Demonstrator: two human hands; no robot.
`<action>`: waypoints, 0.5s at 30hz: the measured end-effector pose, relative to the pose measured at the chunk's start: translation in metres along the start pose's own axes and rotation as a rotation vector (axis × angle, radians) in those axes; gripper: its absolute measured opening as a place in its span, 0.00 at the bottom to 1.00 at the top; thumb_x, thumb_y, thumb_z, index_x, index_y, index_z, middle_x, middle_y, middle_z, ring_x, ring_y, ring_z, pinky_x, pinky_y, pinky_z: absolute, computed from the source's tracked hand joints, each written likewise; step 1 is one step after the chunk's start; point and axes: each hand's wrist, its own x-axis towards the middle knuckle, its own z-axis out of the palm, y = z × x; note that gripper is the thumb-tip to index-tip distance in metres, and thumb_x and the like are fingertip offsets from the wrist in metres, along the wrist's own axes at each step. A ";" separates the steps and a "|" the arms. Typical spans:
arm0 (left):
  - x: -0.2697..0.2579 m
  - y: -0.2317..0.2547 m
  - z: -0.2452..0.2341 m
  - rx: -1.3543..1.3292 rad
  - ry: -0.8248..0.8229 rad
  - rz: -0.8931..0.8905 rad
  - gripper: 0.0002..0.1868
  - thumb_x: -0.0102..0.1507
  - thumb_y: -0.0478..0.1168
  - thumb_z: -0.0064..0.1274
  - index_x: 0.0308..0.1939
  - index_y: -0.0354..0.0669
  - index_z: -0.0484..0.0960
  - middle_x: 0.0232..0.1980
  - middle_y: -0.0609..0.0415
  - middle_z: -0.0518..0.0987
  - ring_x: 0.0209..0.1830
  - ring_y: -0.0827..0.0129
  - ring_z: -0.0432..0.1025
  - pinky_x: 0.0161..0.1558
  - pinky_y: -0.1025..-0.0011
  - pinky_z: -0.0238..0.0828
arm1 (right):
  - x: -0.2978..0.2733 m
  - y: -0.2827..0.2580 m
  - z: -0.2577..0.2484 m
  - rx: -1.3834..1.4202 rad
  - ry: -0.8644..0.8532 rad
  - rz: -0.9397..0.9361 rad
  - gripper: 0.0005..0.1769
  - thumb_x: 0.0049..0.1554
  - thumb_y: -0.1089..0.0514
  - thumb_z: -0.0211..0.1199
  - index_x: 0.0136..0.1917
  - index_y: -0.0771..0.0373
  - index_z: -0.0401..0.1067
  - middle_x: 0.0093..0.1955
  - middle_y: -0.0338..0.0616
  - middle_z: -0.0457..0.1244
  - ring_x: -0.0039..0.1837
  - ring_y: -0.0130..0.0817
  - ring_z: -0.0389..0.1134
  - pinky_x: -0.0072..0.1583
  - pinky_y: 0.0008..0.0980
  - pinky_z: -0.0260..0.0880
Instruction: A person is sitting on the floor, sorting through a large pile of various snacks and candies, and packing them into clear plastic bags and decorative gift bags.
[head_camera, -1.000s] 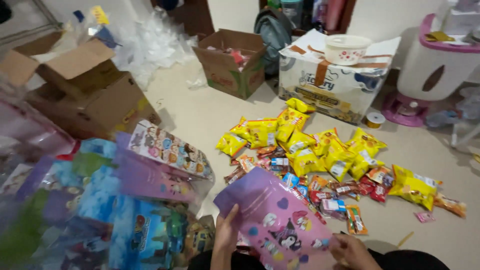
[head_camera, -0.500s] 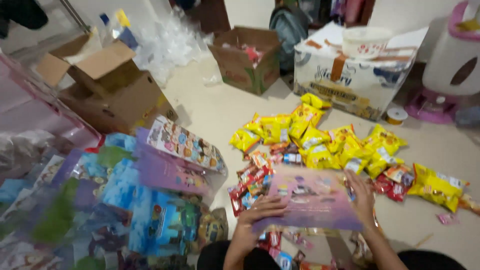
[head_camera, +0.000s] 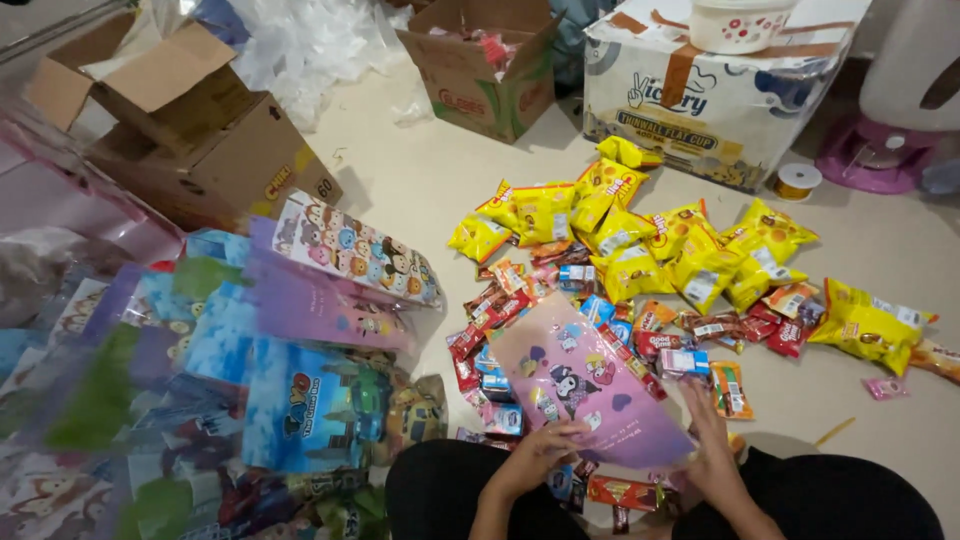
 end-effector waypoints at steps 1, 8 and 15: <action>-0.003 0.012 0.003 0.066 -0.016 -0.011 0.18 0.68 0.30 0.48 0.55 0.57 0.84 0.75 0.56 0.71 0.81 0.60 0.58 0.73 0.59 0.63 | 0.000 0.013 0.003 0.021 -0.016 -0.048 0.72 0.34 0.77 0.76 0.82 0.43 0.46 0.90 0.39 0.34 0.87 0.49 0.33 0.74 0.59 0.46; 0.000 0.007 0.006 -0.043 0.101 0.149 0.37 0.55 0.12 0.28 0.59 0.39 0.82 0.58 0.46 0.81 0.57 0.57 0.76 0.60 0.64 0.79 | -0.005 0.058 0.021 0.053 -0.123 0.145 0.29 0.43 0.45 0.77 0.59 0.48 0.83 0.73 0.41 0.66 0.76 0.40 0.62 0.78 0.52 0.55; 0.025 -0.069 -0.010 0.319 0.540 -0.045 0.11 0.66 0.38 0.57 0.28 0.47 0.76 0.32 0.61 0.78 0.34 0.73 0.70 0.39 0.71 0.64 | -0.013 0.062 0.020 0.080 -0.126 0.414 0.35 0.44 0.44 0.76 0.62 0.61 0.81 0.71 0.49 0.66 0.64 0.39 0.75 0.78 0.32 0.54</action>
